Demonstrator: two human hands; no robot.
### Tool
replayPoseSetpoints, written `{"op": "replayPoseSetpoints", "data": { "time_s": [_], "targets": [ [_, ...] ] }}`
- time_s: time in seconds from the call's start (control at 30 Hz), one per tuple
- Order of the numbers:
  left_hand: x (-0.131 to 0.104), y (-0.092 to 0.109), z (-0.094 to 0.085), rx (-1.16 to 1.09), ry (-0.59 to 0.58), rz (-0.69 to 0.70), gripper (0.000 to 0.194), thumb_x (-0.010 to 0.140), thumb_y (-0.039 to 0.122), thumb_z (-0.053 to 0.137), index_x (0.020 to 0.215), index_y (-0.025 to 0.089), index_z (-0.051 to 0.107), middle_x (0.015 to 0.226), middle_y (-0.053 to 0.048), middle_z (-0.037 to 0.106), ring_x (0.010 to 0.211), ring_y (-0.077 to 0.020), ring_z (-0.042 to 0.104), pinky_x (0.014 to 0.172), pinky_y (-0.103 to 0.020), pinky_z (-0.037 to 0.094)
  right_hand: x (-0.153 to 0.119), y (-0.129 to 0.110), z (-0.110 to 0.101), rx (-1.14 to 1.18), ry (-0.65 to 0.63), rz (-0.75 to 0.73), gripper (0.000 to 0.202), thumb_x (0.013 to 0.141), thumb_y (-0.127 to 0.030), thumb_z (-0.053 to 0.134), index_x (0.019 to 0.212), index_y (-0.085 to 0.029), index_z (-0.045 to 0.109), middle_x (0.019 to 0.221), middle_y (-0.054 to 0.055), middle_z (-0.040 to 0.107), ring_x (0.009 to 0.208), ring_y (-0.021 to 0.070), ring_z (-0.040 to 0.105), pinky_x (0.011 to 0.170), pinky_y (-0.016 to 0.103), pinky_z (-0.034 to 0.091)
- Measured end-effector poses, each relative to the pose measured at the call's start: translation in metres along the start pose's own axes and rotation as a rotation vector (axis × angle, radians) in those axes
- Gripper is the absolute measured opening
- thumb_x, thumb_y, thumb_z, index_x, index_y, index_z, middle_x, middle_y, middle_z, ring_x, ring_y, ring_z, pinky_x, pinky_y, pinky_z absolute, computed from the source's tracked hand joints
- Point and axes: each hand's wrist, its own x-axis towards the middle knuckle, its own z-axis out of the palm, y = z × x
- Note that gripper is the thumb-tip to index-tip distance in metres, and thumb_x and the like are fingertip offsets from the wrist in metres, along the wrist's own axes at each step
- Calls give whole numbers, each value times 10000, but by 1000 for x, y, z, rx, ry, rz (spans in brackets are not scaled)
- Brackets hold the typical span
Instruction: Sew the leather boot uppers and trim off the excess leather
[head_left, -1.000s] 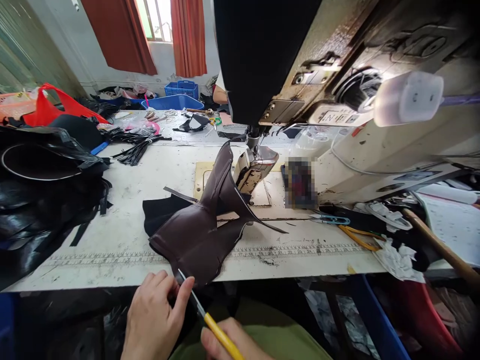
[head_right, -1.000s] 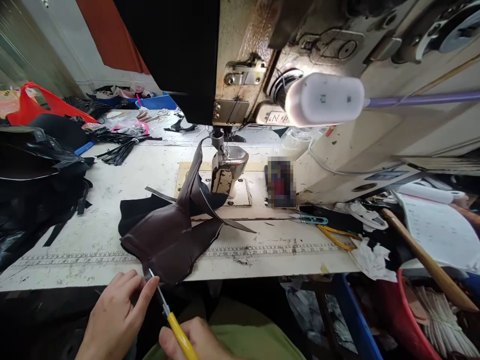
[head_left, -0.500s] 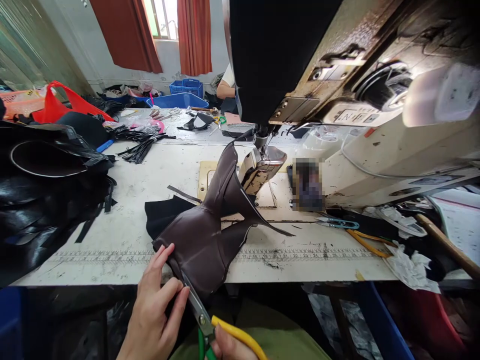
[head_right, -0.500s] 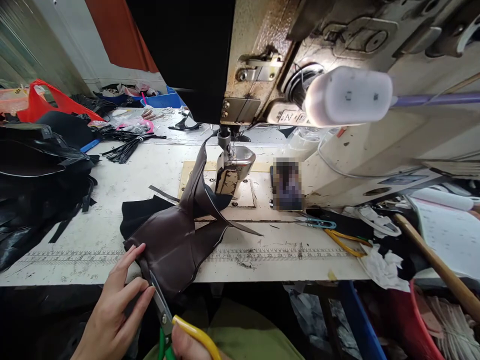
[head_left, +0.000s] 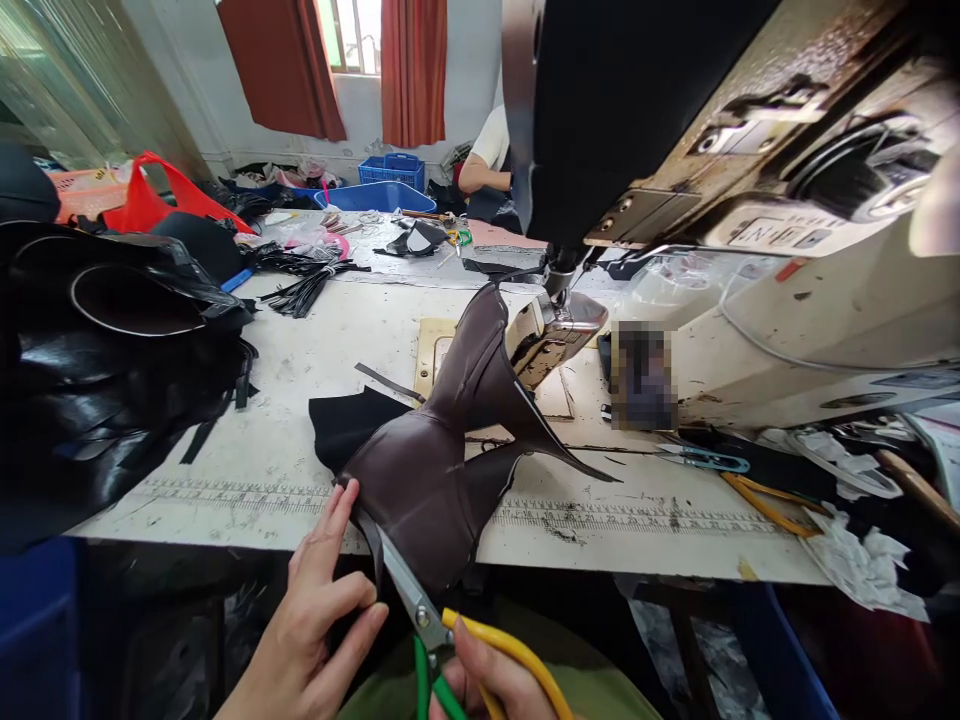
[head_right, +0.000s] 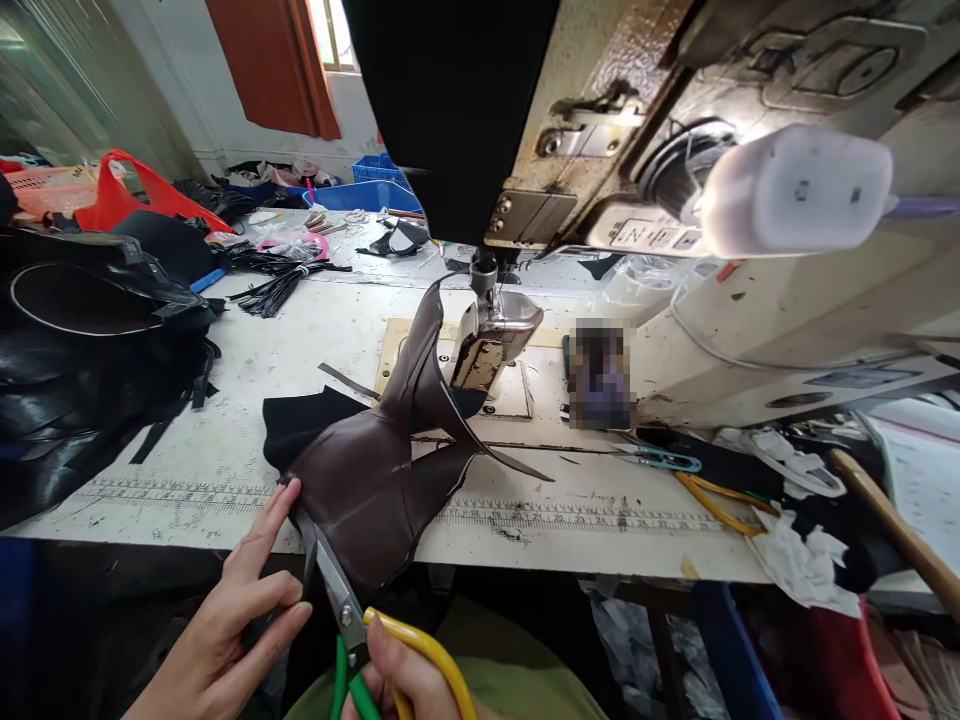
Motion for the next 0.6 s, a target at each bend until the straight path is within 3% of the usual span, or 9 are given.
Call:
{"op": "replayPoseSetpoints", "data": {
  "time_s": [0.2, 0.37, 0.6],
  "targets": [
    [-6, -5, -10, 9, -89, 21, 246, 935, 230, 446, 723, 195, 567, 1654, -39, -7, 1501, -326, 56, 1148, -529, 250, -7, -17, -5, -77, -18, 33, 884, 745, -893, 318, 693, -79, 658, 515, 8, 466, 440, 71, 387, 448, 202, 241],
    [-13, -11, -13, -58, -109, -22, 259, 947, 263, 433, 730, 198, 560, 1654, -39, 0, 1503, -313, 49, 1156, -487, 251, -5, -27, 0, -35, -99, -5, 850, 770, -874, 305, 648, -99, 632, 427, -28, 385, 373, 65, 304, 401, 215, 179],
    [-20, -9, -22, -108, -82, 29, 235, 930, 261, 461, 728, 191, 560, 1649, -74, 37, 1496, -312, 111, 1160, -443, 250, -12, -48, 5, -143, -28, 13, 812, 862, -796, 294, 586, -103, 613, 414, -22, 387, 374, 59, 323, 418, 206, 225]
  ]
}}
